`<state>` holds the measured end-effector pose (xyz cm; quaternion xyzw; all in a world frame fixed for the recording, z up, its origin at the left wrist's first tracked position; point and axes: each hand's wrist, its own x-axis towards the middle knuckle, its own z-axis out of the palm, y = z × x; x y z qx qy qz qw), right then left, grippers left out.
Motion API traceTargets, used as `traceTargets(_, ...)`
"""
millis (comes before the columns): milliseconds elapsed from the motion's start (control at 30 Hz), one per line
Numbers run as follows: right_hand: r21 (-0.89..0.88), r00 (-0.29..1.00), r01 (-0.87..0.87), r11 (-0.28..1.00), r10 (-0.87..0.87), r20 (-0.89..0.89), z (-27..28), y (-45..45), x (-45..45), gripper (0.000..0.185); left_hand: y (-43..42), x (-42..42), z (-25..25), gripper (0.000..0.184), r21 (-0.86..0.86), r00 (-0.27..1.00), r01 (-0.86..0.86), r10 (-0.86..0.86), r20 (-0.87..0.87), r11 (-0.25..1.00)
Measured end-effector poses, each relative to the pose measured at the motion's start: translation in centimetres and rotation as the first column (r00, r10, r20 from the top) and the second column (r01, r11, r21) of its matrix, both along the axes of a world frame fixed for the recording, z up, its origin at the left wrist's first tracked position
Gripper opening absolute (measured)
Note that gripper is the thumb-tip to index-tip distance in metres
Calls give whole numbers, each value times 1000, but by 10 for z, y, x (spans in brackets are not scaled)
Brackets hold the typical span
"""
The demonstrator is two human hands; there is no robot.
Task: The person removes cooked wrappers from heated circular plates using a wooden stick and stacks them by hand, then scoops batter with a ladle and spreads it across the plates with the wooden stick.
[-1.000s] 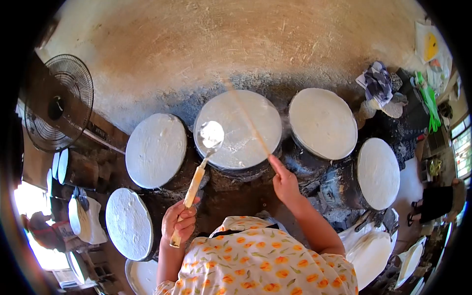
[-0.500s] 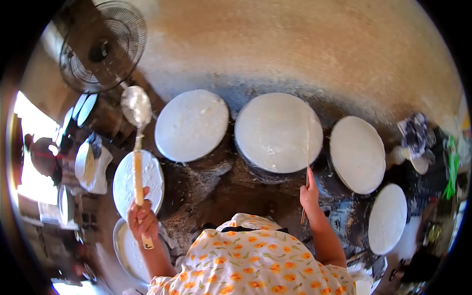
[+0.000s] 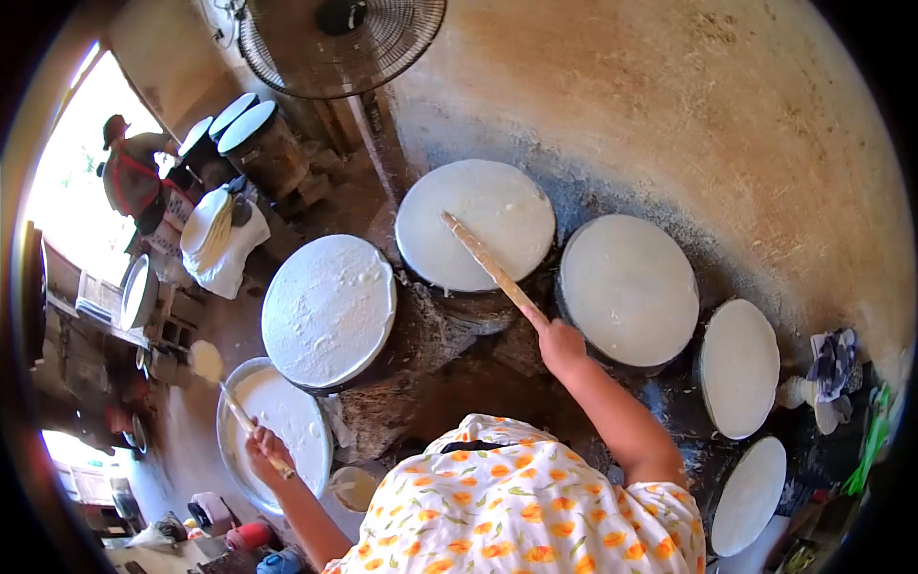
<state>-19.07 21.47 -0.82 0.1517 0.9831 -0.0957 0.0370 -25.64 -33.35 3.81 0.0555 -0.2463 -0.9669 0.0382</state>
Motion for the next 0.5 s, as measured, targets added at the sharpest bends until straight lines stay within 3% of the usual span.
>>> traceTargets(133,256,994,-46,966,18,109,-4,-6,-55,65,-37,23,-65,27,69,978,-96,81,190,993)
traceTargets(200,273,994,-38,961,9,105,2,-9,-72,64,-46,32,-94,22,114,961,-121,87,262,986)
traceTargets(267,237,985,57,970,-93,146,12,-22,-77,65,-71,34,-148,20,250,960,-12,-58,274,968)
traceTargets(333,-61,992,90,994,-84,92,19,-38,-62,68,-61,35,-162,20,141,870,-56,-21,492,988)
traceTargets(367,-199,979,154,968,-123,160,36,-56,-51,70,-68,39,-193,21,-428,851,82,161,501,900)
traceTargets(433,-383,983,158,910,-109,148,18,-73,-18,72,-47,23,-207,22,-485,726,145,241,645,862)
traceTargets(467,-429,975,198,881,-131,181,35,-86,-1,72,-21,16,-179,24,-24,542,-8,24,840,1000)
traceTargets(500,-500,977,207,841,-151,151,25,-87,19,71,-2,13,-168,25,-6,536,54,-24,844,999)
